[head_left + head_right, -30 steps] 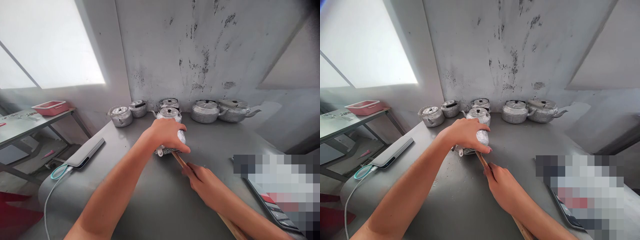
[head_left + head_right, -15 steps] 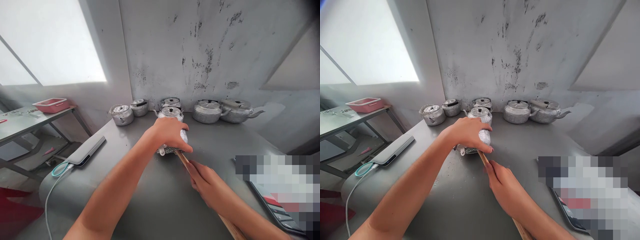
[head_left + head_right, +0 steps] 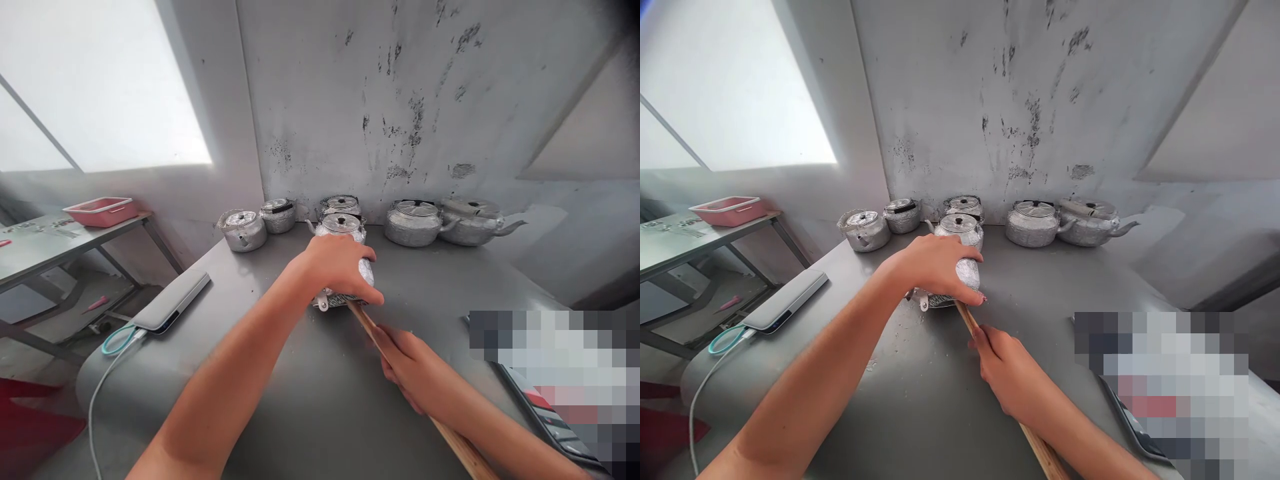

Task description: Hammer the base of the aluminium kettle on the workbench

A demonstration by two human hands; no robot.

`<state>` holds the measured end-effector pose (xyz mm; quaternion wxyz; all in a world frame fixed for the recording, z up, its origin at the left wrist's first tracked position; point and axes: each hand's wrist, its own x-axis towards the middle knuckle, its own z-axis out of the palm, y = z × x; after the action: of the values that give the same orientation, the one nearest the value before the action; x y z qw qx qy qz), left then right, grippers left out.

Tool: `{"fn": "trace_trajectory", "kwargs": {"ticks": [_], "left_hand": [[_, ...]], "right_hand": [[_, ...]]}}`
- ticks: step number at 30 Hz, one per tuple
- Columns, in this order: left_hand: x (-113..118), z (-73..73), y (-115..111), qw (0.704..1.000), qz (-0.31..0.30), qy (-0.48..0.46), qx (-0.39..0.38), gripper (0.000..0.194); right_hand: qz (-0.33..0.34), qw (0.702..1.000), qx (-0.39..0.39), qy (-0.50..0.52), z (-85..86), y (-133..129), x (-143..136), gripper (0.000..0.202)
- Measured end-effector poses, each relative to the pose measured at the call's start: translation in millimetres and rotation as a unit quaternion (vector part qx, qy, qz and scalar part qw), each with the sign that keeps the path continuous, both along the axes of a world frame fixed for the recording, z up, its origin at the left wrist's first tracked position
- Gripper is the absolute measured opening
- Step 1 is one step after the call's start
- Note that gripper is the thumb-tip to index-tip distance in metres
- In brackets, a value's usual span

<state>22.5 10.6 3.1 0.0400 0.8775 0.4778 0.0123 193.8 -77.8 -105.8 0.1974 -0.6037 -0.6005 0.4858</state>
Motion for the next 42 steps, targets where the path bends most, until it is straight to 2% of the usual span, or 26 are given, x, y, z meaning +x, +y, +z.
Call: {"fn": "trace_trajectory", "kwargs": {"ticks": [12, 19, 32, 42], "left_hand": [[0, 0.2, -1, 1.000, 0.001, -0.005, -0.005, 0.082], [0, 0.3, -1, 1.000, 0.000, -0.005, -0.008, 0.082], [0, 0.0, -1, 1.000, -0.003, -0.003, 0.000, 0.082], [0, -1.7, -1, 1.000, -0.005, -0.004, 0.006, 0.082]], "right_hand": [[0.010, 1.000, 0.006, -0.007, 7.5, -2, -1, 0.043], [0.007, 1.000, 0.007, -0.013, 4.0, -1, 0, 0.045], [0.012, 1.000, 0.010, -0.013, 10.7, -1, -1, 0.043], [0.018, 0.999, 0.021, -0.043, 4.8, -2, 1, 0.042]]}}
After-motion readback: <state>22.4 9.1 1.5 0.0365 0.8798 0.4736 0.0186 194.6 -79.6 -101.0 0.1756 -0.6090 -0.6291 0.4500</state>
